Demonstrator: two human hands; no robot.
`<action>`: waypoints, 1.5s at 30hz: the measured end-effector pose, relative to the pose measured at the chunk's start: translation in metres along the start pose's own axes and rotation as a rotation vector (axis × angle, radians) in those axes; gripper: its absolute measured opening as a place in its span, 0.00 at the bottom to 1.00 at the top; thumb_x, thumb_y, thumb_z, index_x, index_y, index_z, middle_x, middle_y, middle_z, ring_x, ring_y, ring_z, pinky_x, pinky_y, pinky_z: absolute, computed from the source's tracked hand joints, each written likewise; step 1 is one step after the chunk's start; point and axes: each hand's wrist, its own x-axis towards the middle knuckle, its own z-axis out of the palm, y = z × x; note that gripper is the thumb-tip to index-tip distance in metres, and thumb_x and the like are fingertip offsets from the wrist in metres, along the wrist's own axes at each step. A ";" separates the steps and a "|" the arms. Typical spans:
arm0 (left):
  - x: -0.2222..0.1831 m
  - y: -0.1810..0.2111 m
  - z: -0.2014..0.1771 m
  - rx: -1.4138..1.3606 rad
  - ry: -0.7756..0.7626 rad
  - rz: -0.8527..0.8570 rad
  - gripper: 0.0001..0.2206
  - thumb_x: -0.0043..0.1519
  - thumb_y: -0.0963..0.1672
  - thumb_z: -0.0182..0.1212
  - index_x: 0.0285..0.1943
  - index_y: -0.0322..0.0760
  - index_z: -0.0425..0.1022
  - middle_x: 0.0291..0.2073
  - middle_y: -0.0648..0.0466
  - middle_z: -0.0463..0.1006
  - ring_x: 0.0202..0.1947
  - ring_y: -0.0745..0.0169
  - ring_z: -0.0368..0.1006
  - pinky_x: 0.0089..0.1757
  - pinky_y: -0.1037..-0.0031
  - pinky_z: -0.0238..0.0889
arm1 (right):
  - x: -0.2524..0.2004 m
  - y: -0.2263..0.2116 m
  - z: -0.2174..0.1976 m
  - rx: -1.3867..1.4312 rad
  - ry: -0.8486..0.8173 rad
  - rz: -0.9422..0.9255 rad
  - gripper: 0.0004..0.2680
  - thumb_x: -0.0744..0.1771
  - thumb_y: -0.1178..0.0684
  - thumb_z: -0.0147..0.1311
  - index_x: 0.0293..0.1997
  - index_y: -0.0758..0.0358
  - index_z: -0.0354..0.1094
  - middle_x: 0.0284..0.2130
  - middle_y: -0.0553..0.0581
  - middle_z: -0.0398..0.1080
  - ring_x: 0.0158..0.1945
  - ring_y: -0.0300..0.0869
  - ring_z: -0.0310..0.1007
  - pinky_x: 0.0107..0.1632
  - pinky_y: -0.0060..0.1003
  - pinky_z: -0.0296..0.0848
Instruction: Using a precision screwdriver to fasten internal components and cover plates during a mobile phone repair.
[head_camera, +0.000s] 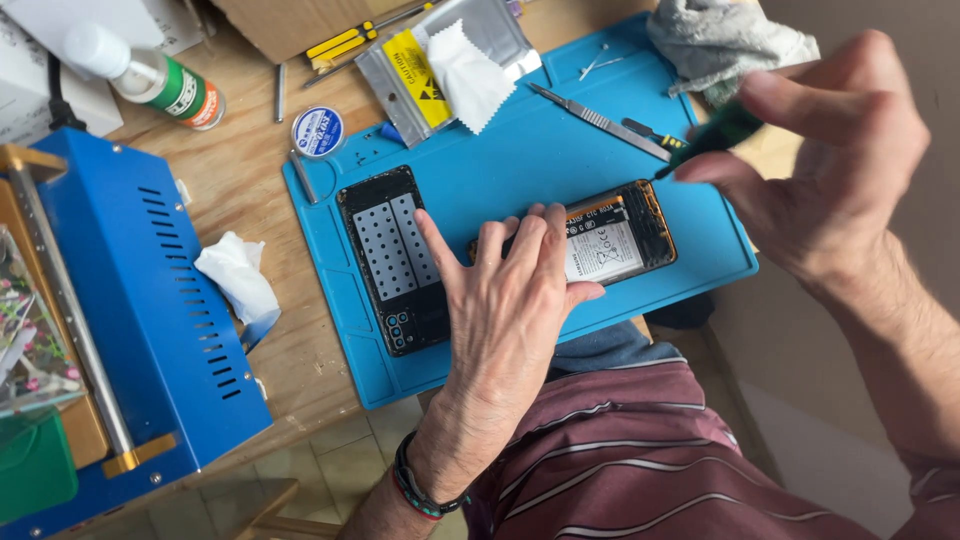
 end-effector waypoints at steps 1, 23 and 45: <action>0.001 0.000 0.000 -0.001 -0.008 0.012 0.42 0.47 0.62 0.77 0.66 0.36 0.77 0.52 0.60 0.77 0.49 0.56 0.69 0.65 0.17 0.40 | 0.012 -0.012 0.004 -0.004 0.005 0.012 0.24 0.72 0.47 0.75 0.68 0.77 0.69 0.45 0.71 0.76 0.47 0.56 0.65 0.53 0.52 0.66; 0.002 -0.001 0.001 0.024 -0.021 0.019 0.43 0.46 0.63 0.75 0.66 0.38 0.75 0.51 0.62 0.75 0.48 0.56 0.68 0.65 0.17 0.41 | 0.024 -0.021 0.002 0.115 -0.010 -0.087 0.15 0.76 0.66 0.68 0.64 0.79 0.59 0.55 0.88 0.74 0.55 0.69 0.80 0.52 0.54 0.79; 0.001 -0.001 0.000 0.010 -0.016 0.018 0.42 0.48 0.63 0.76 0.66 0.37 0.76 0.51 0.61 0.76 0.47 0.57 0.68 0.65 0.17 0.40 | 0.041 -0.035 0.007 0.548 -0.181 0.043 0.12 0.78 0.55 0.38 0.71 0.63 0.42 0.75 0.80 0.46 0.77 0.76 0.65 0.80 0.66 0.76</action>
